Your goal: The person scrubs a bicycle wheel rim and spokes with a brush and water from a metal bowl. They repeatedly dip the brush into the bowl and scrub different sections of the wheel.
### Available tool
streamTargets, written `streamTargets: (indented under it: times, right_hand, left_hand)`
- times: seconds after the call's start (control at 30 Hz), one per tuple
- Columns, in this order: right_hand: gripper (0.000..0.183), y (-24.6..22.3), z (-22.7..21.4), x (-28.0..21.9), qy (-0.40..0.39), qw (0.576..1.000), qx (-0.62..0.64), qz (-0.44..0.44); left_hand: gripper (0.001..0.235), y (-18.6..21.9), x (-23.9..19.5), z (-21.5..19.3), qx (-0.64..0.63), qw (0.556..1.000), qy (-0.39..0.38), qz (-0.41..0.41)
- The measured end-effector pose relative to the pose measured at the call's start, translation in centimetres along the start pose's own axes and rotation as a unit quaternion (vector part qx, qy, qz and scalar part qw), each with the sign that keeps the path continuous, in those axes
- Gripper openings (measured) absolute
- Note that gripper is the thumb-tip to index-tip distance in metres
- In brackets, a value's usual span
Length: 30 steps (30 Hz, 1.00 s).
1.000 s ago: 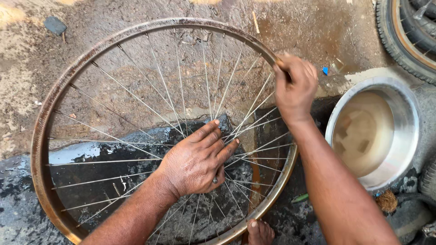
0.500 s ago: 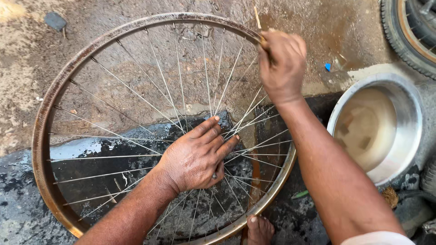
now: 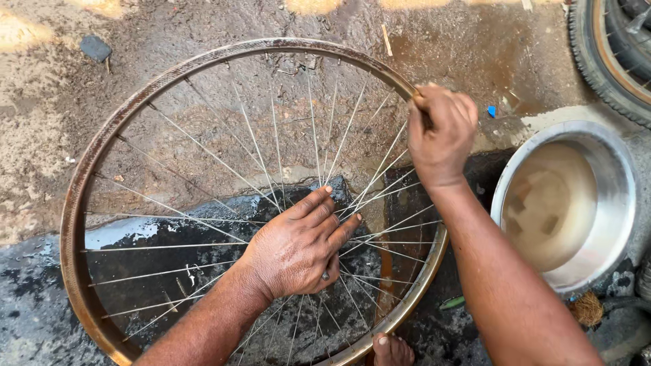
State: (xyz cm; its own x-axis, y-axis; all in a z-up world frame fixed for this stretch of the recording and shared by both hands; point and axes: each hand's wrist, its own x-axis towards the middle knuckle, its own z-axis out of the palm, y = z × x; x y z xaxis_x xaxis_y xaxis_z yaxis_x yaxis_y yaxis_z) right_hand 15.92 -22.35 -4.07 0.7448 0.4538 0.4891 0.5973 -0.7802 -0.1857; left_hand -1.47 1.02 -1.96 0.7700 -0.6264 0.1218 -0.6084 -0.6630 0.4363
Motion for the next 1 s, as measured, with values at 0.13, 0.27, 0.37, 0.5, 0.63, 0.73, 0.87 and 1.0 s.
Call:
streamTargets:
  times: [0.13,0.27,0.37,0.5,0.63,0.73,0.87,1.0]
  right_hand:
    - [0.011,0.2,3.6,2.5,-0.024,0.999,0.028,-0.011]
    - [0.009,0.9,2.9,1.4,-0.017,0.999,0.029,-0.022]
    - [0.008,0.5,0.9,-0.1,-0.011,0.999,0.034,0.006]
    - [0.006,-2.2,5.5,6.0,-0.001,0.990,0.067,-0.126]
    - [0.005,-3.1,5.2,6.8,-0.028,0.980,0.082,-0.181]
    - [0.008,-2.0,3.2,6.1,-0.023,0.991,0.060,-0.118]
    - [0.008,-3.7,5.2,7.0,-0.018,0.983,0.088,-0.159]
    - [0.004,-3.8,4.5,7.1,-0.018,0.989,0.049,-0.140]
  left_hand:
    - [0.068,0.1,-0.2,0.3,-0.015,1.000,-0.007,0.001]
    - [0.064,0.3,-0.1,0.1,-0.002,1.000,-0.002,-0.004]
    - [0.064,0.0,-0.2,0.2,-0.020,1.000,0.009,-0.010]
    - [0.064,0.1,-0.3,-0.1,-0.011,1.000,0.011,-0.003]
    - [0.066,0.3,-0.4,0.1,-0.029,1.000,0.005,0.000]
    - [0.066,-0.4,-0.4,0.1,-0.041,0.999,0.015,-0.006]
    - [0.067,0.1,-0.5,0.5,-0.018,1.000,0.025,-0.001]
    - [0.075,0.1,-0.6,0.0,-0.023,1.000,-0.018,-0.010]
